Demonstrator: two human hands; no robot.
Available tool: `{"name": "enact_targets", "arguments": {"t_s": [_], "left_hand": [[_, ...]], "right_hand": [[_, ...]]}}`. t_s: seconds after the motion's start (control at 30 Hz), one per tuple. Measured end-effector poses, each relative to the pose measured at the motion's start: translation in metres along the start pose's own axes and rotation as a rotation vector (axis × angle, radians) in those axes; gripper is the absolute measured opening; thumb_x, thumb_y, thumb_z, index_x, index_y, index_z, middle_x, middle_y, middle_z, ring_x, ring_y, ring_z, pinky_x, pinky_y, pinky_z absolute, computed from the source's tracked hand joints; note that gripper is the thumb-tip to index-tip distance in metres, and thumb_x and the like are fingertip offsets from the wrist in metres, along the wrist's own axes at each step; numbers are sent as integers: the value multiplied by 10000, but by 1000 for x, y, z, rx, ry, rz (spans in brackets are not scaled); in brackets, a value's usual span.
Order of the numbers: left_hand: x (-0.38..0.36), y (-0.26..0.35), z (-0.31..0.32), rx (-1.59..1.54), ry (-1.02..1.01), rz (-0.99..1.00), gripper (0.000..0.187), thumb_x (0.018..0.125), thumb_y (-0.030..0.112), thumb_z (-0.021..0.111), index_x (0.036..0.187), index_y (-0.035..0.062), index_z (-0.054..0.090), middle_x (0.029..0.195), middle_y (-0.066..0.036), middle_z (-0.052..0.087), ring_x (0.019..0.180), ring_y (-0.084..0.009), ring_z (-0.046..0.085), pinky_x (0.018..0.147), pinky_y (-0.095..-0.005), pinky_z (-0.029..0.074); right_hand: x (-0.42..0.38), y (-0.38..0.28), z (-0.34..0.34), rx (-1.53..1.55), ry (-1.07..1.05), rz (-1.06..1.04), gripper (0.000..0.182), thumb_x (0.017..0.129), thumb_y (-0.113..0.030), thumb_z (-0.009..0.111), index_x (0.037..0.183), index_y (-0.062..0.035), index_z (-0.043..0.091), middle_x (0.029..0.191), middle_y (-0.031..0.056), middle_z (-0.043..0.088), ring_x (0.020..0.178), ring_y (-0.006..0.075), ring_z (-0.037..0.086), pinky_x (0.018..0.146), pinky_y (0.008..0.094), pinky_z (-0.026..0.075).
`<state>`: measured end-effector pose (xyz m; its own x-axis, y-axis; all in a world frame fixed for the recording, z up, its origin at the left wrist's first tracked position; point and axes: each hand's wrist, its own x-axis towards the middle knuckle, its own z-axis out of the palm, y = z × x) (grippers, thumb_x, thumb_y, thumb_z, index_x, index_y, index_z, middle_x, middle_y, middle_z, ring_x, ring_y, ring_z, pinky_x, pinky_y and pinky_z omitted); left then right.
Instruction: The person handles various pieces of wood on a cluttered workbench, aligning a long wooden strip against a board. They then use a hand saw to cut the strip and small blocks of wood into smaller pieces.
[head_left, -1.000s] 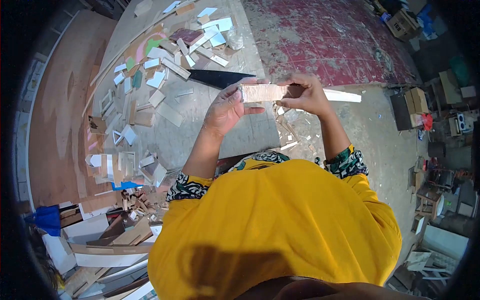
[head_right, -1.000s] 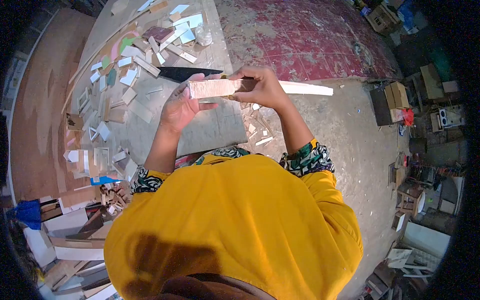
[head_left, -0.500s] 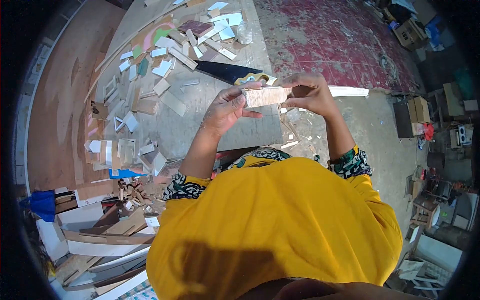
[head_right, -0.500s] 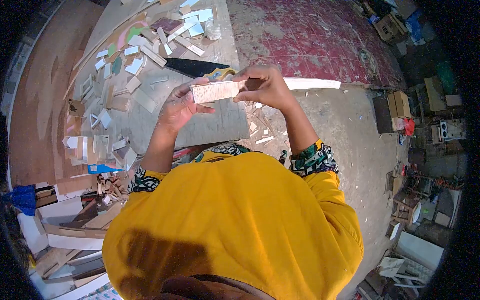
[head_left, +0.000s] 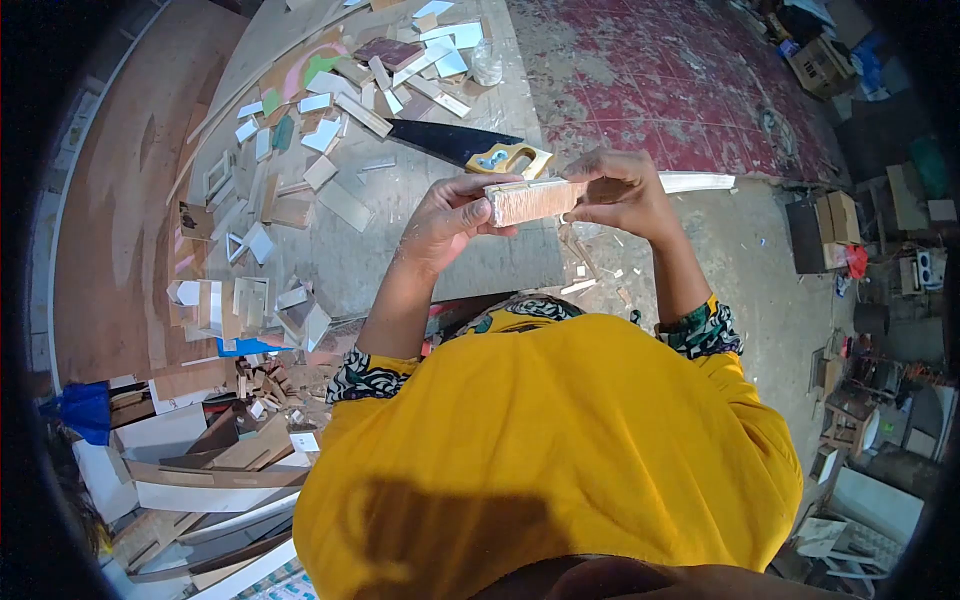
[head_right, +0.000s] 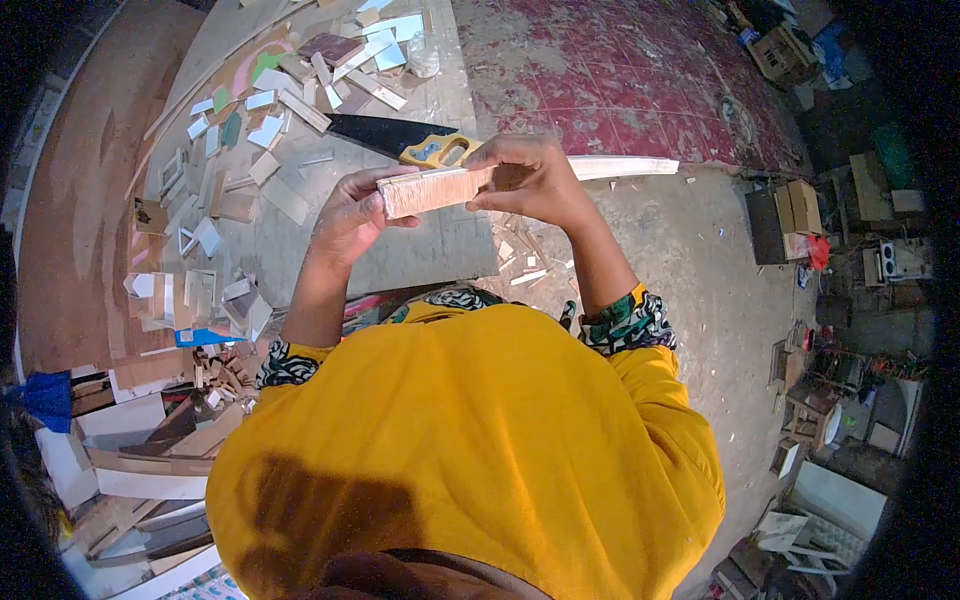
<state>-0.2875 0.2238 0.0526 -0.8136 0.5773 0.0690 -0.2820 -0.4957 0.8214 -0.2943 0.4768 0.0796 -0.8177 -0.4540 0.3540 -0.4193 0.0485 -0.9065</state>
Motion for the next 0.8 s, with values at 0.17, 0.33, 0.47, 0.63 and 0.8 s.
{"name": "enact_targets", "arguments": {"t_s": [0.17, 0.33, 0.47, 0.63, 0.8], "left_hand": [[4, -1, 3, -24, 1, 1, 460, 767, 215, 689, 1135, -31, 564, 1096, -164, 596, 949, -215, 612, 733, -361, 551], [8, 2, 4, 28, 5, -19, 429, 775, 179, 656, 1131, -42, 564, 1058, -166, 613, 917, -211, 623, 726, -347, 548], [12, 6, 8, -97, -28, -57, 414, 782, 174, 635, 1119, -55, 565, 1028, -169, 621, 896, -196, 628, 728, -329, 547], [13, 1, 3, 55, 28, -75, 403, 794, 173, 625, 1121, -55, 562, 1023, -159, 623, 894, -186, 627, 739, -322, 546], [12, -3, 1, 17, 55, -85, 384, 804, 153, 608, 1124, -54, 559, 1028, -142, 620, 884, -177, 625, 730, -308, 545]], "right_hand": [[-4, 11, -1, 141, 22, 16, 304, 618, 33, 776, 896, 15, 654, 902, 80, 626, 824, 132, 615, 694, 253, 551], [-10, 21, -4, 164, 45, 91, 311, 609, 45, 777, 893, 13, 656, 918, 79, 623, 837, 131, 611, 708, 256, 547], [-10, 20, -6, 175, 54, 92, 318, 603, 48, 779, 895, 13, 657, 915, 80, 624, 838, 135, 615, 713, 257, 545], [-11, 17, -7, 141, 56, 141, 329, 606, 48, 777, 909, 20, 652, 923, 91, 623, 830, 145, 625, 726, 262, 541], [-13, 26, -5, 166, 63, 146, 324, 615, 42, 773, 914, 15, 651, 910, 87, 623, 821, 140, 626, 718, 252, 539]]}}
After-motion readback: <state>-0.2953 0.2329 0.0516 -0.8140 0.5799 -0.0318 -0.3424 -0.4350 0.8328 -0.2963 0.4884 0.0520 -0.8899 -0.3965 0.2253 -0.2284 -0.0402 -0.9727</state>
